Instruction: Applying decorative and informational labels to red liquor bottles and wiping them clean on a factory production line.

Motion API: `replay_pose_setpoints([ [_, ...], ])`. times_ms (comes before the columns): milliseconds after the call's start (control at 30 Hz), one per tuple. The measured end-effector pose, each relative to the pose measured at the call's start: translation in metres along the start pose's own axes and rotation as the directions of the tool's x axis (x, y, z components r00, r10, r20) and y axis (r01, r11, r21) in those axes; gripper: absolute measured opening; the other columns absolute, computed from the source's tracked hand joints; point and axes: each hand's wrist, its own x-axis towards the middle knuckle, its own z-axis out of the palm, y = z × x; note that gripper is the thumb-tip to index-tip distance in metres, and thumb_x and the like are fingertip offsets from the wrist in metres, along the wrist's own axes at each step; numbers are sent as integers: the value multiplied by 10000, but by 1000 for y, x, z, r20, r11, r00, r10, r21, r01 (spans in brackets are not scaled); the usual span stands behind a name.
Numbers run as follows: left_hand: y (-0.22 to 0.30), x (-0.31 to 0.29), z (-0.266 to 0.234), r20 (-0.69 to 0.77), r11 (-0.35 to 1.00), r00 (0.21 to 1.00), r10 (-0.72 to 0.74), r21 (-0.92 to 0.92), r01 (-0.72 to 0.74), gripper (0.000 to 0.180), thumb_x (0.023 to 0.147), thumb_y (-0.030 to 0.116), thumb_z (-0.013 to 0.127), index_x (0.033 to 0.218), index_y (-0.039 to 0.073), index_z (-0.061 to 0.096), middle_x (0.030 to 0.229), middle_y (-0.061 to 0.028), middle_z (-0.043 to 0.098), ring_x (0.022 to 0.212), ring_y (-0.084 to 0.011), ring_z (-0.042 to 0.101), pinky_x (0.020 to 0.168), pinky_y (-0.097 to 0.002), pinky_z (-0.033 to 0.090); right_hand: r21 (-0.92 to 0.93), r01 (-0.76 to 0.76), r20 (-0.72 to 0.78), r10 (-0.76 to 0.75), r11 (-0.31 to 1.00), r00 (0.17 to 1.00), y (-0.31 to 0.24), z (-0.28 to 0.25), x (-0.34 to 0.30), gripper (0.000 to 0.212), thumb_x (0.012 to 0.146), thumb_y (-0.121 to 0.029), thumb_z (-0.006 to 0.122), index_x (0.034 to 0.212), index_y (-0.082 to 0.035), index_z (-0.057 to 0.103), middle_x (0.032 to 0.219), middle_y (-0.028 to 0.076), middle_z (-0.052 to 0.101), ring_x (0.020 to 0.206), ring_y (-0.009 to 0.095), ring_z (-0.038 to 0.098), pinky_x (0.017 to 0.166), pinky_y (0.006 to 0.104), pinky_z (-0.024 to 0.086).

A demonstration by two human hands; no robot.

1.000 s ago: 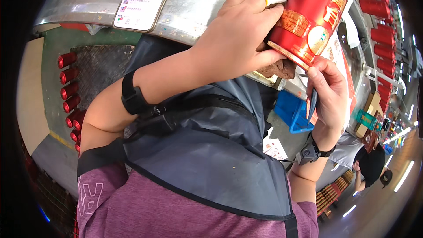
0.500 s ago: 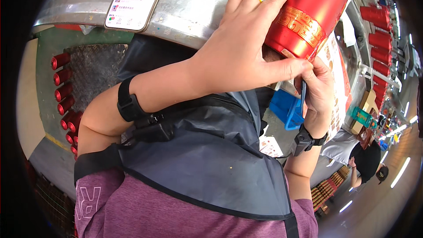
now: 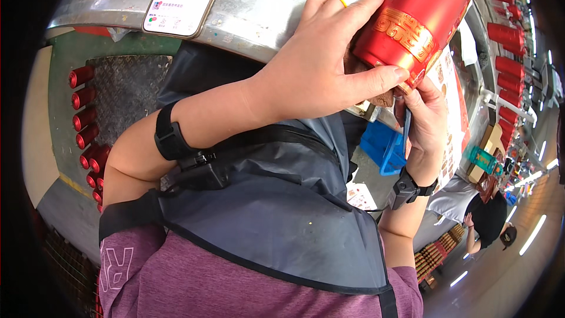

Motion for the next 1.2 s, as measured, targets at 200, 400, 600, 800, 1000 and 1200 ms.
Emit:
replay_pose_setpoints([
  [200,1,0,-3,19,999,999,-45,-6,45,757,847,416,751,1359,-73,483,1309,-246,534,1244,-383,436,1085,-449,327,37,-106,58,104,994,993,-9,0,1,167,892,-163,754,968,-47,659,865,-2,666,653,54,561,588,210,464],
  [400,7,1,-3,0,999,999,-46,-8,46,732,851,406,748,1349,-69,500,1243,-232,567,1205,-380,447,1080,-447,330,40,-90,23,89,995,996,-6,0,1,162,885,-151,759,961,-49,659,853,-16,661,664,48,567,588,208,462],
  [600,2,-1,-6,-21,1000,999,-25,17,25,592,902,247,715,1415,35,508,1164,-148,587,1154,-257,499,1026,-373,369,30,-80,35,79,996,996,-7,1,1,159,882,-149,761,961,-56,659,844,-18,656,660,47,563,579,210,460],
  [800,-5,-2,-11,-10,998,1000,7,-59,-7,580,895,223,721,1410,46,519,1193,-129,588,1163,-252,497,1039,-360,360,36,-53,34,52,998,998,-5,1,2,176,880,-168,766,965,-47,670,842,-1,657,649,53,556,578,212,459],
  [1000,2,-3,-11,-1,1000,1000,-6,5,6,597,885,208,731,1417,47,512,1199,-118,586,1123,-257,497,1037,-364,359,37,-62,58,60,997,997,-7,3,2,189,879,-179,768,975,-45,677,843,-2,661,650,55,555,581,209,463],
  [1200,-6,-6,-10,-3,998,999,45,-48,-45,517,934,164,648,1417,40,508,1327,-132,565,1250,-270,475,1089,-375,331,30,-52,46,50,998,998,-5,0,3,211,868,-201,780,967,-44,680,841,-3,663,649,53,559,580,209,466],
])
